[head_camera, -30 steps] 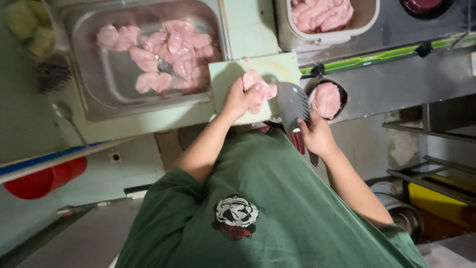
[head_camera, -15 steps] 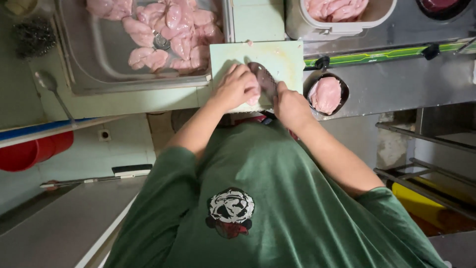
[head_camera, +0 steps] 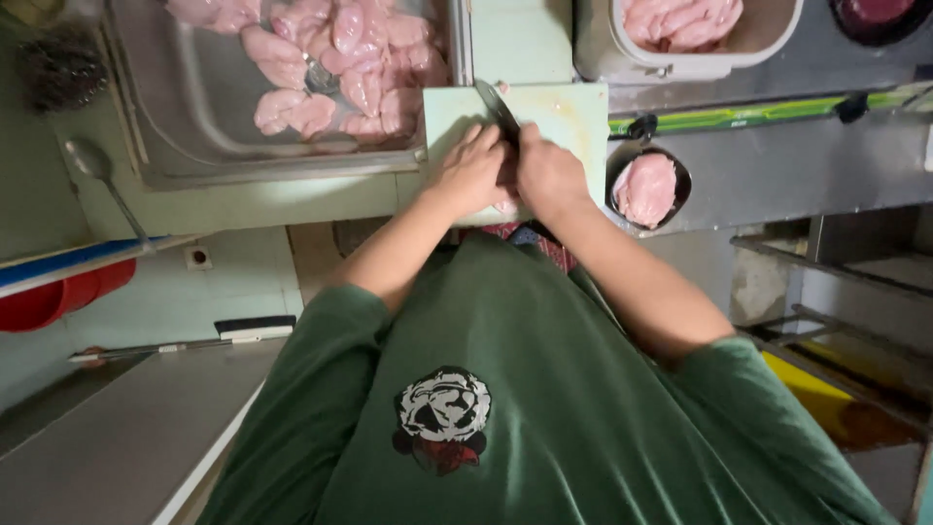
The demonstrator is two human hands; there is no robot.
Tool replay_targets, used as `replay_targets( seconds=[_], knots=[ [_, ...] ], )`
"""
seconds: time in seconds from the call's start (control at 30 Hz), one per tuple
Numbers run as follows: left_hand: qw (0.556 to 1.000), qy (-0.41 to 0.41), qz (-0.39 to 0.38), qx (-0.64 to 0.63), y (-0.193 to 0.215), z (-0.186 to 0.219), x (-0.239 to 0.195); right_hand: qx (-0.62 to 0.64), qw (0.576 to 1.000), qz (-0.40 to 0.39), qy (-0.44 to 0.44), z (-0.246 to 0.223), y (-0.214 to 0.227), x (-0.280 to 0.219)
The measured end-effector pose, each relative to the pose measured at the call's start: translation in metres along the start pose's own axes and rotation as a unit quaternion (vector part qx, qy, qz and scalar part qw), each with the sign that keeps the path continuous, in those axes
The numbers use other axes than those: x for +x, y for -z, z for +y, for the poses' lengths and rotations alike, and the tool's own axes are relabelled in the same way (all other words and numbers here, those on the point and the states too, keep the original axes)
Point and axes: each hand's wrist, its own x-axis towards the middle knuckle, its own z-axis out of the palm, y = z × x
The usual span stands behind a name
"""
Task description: The person repeatedly chops raw meat on a white cutting board using a cleaver. They transfer the chopped pieces into a black bowl and occasionally reach into a sink to retrieve more meat.
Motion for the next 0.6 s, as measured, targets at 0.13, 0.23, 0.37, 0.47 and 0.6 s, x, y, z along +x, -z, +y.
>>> replay_targets(
  seconds=[0.13, 0.23, 0.37, 0.47, 0.6],
  knots=[
    [0.997, -0.032, 0.060, -0.031, 0.007, 0.001, -0.019, 0.005, 1.000, -0.008, -0.007, 0.027, -0.016, -0.036],
    [0.987, -0.043, 0.139, -0.068, -0.009, -0.013, -0.024, -0.007, 1.000, -0.011, -0.016, 0.046, -0.019, -0.054],
    [0.977, -0.049, 0.187, -0.085, -0.025, -0.020, -0.016, 0.016, 1.000, -0.008, -0.020, 0.037, -0.006, -0.059],
    [0.982, -0.052, 0.143, -0.114, -0.024, -0.015, -0.007, 0.036, 0.999, -0.001, -0.008, 0.028, -0.003, -0.060],
    [0.988, -0.032, 0.123, -0.085, -0.040, -0.024, -0.003, 0.013, 0.998, -0.048, -0.027, 0.005, 0.007, -0.047]
  ],
)
